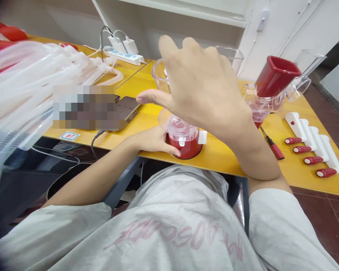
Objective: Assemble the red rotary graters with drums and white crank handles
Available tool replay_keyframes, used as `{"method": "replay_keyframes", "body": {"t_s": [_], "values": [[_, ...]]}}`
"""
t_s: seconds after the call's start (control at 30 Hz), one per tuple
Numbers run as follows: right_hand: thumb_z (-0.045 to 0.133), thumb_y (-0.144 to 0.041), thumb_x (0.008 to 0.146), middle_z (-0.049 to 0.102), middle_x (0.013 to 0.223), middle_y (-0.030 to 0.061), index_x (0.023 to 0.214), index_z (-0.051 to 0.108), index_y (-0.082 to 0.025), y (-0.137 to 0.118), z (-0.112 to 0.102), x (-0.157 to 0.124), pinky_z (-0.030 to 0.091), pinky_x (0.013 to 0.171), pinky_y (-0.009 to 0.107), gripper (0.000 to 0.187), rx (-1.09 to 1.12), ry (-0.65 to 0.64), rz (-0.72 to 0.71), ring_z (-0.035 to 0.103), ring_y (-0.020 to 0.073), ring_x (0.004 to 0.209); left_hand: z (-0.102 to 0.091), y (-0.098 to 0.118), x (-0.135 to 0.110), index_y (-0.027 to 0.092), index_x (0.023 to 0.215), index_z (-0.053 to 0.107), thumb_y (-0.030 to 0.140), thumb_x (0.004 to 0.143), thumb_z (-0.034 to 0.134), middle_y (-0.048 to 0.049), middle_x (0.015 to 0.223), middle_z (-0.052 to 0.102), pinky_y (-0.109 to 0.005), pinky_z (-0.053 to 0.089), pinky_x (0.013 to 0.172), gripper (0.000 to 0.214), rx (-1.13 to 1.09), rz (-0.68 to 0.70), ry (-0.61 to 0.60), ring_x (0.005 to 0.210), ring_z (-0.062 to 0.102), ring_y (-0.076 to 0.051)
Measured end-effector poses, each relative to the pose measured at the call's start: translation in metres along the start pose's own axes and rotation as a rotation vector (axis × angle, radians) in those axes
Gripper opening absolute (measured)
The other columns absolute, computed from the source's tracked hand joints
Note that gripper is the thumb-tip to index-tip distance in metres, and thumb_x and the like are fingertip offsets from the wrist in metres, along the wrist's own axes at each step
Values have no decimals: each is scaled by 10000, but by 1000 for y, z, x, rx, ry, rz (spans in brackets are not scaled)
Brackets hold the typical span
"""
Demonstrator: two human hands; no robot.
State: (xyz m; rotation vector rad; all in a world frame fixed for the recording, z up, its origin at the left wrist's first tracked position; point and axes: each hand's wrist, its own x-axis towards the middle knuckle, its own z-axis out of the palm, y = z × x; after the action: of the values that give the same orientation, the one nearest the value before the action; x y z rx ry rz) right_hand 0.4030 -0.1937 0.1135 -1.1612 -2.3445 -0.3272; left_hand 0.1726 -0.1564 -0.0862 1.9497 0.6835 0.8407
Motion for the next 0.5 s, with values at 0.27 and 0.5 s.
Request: {"method": "replay_keyframes", "body": {"t_s": [0.27,0.5], "values": [[731,-575,1064,863,1347,169,1451,827,-195,27,-23,4,619,1149,669,551,96,-188,-210,795,482,1254,0,-7,-1,239,1679,713,497,609,1224,-213,1766,706,-698,469,1441,1213,26,13,-17,1666,653,-512],[751,-649,1027,866,1131,115,1346,834,-321,21,-20,3,604,1114,671,465,73,-165,-131,807,460,1086,1,1,0,252,1661,732,481,600,1226,-197,1715,749,-686,507,1415,1192,41,19,-5,1604,706,-508]]}}
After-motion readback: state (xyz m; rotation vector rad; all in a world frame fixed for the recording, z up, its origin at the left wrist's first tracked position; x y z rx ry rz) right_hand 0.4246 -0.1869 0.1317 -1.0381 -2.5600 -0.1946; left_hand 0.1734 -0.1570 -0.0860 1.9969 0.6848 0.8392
